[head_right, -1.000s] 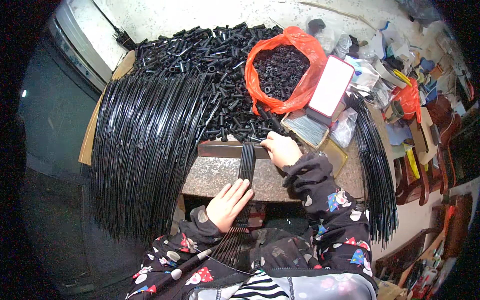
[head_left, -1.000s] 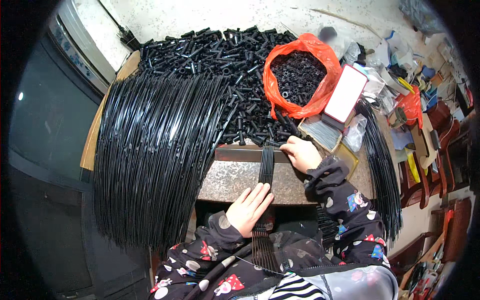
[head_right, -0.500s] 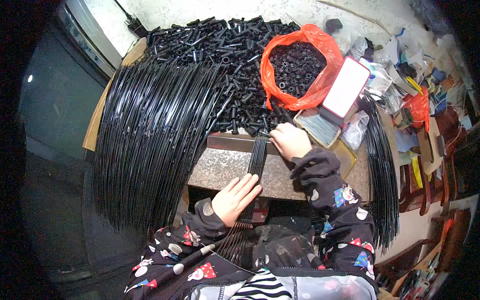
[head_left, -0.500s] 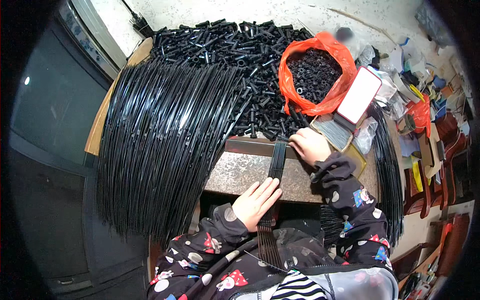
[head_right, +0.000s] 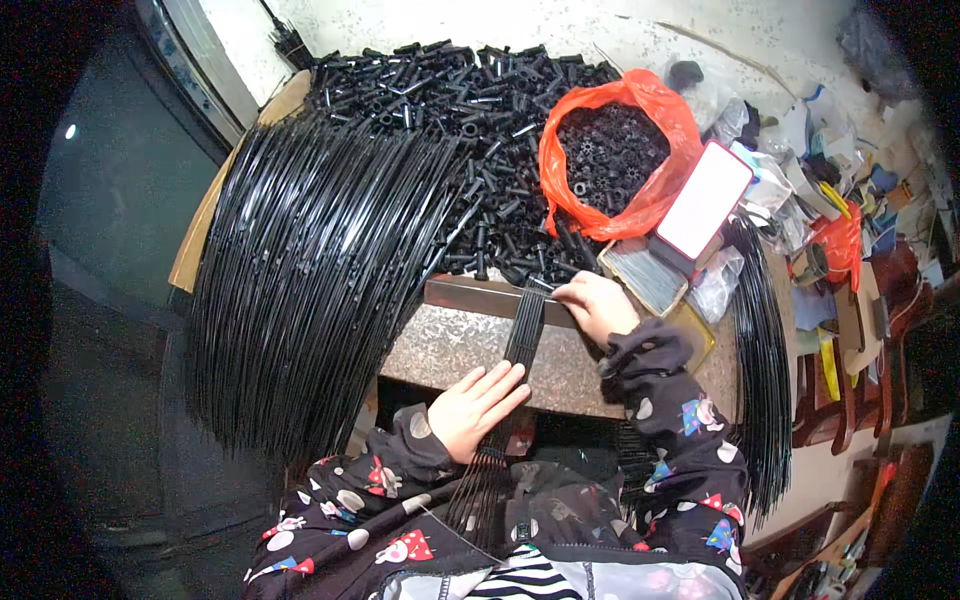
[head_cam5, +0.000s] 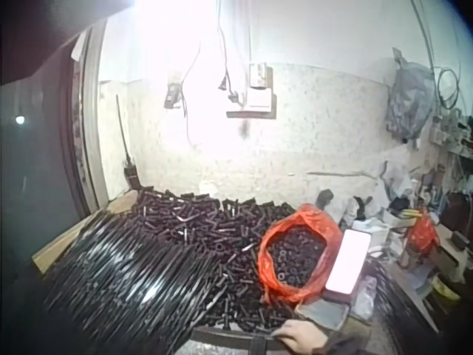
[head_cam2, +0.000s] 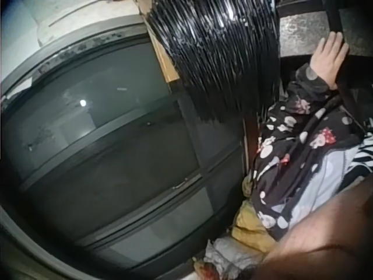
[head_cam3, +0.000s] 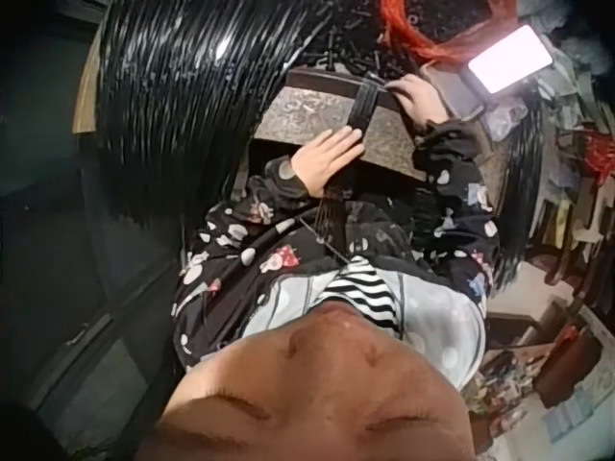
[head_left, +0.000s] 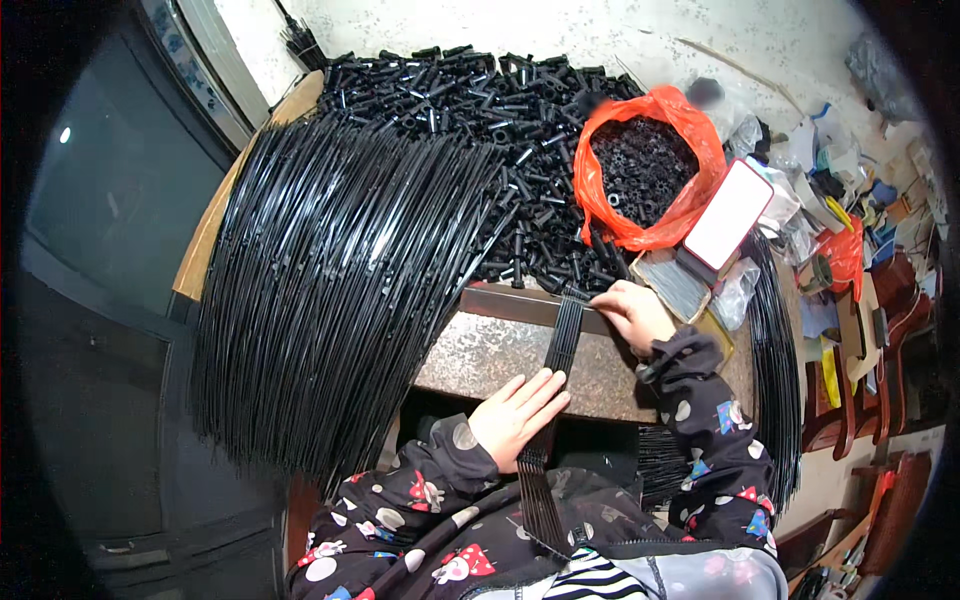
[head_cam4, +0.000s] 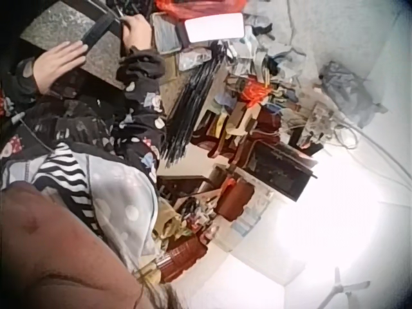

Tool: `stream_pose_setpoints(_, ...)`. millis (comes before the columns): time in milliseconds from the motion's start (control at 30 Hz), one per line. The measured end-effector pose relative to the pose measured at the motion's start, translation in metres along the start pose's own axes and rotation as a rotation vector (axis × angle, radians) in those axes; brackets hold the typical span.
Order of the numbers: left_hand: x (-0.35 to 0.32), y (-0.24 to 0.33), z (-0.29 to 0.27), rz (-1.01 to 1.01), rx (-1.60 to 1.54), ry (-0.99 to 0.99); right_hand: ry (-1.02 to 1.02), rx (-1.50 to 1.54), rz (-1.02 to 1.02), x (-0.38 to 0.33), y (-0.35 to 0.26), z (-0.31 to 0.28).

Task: Assembling and securing bundles of black cables using plastic connectors and pliers at a workbench.

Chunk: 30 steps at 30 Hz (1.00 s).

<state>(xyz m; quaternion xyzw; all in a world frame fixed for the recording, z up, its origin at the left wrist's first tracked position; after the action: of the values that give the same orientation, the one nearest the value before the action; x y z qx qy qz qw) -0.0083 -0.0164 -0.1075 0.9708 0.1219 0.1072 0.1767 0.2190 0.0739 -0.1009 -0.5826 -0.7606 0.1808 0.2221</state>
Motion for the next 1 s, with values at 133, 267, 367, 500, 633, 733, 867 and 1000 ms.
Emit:
stream_pose_setpoints(133, 0.007, 0.003, 0.0, 0.021, -0.002, 0.006, 0.091, -0.049, 0.066, 0.005, -0.003, 0.012)
stream_pose_setpoints(267, 0.006, 0.001, 0.0, -0.017, 0.007, 0.064, 0.499, -0.077, 0.077, 0.011, 0.007, -0.048)
stream_pose_setpoints(367, 0.007, 0.005, -0.004, -0.01, 0.021, 0.093, 0.872, -0.505, 0.234, -0.014, 0.053, -0.107)
stream_pose_setpoints(500, 0.009, 0.005, -0.002, -0.008, 0.089, 0.053, 0.858, -0.75, 0.395, -0.037, 0.069, -0.12)
stream_pose_setpoints(633, 0.008, 0.008, -0.002, 0.002, 0.102, 0.026, 0.851, -0.785, 0.445, -0.036, 0.077, -0.111)
stream_pose_setpoints(733, 0.006, 0.008, 0.002, 0.015, 0.11, 0.025, 0.86, -0.816, 0.491, -0.033, 0.075, -0.115)
stream_pose_setpoints(867, 0.003, 0.007, 0.004, 0.011, 0.158, 0.04, 0.879, -0.512, 0.225, -0.032, 0.055, -0.111)
stream_pose_setpoints(1000, 0.006, 0.011, 0.002, 0.007, 0.109, 0.076, 0.419, -0.402, 0.284, -0.026, 0.06, -0.069)
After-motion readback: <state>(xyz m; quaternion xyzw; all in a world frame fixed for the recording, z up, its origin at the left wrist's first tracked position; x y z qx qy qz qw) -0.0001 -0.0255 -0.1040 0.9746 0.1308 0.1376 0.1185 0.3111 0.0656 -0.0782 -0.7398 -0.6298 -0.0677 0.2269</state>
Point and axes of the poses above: each hand's wrist, its own x-axis towards the middle knuckle, its own z-axis out of the palm, y = z × x, the point moved 2 cm from there along x, towards the middle knuckle, and after that the axes turned 14 degrees about z, right-handed, at the moved point
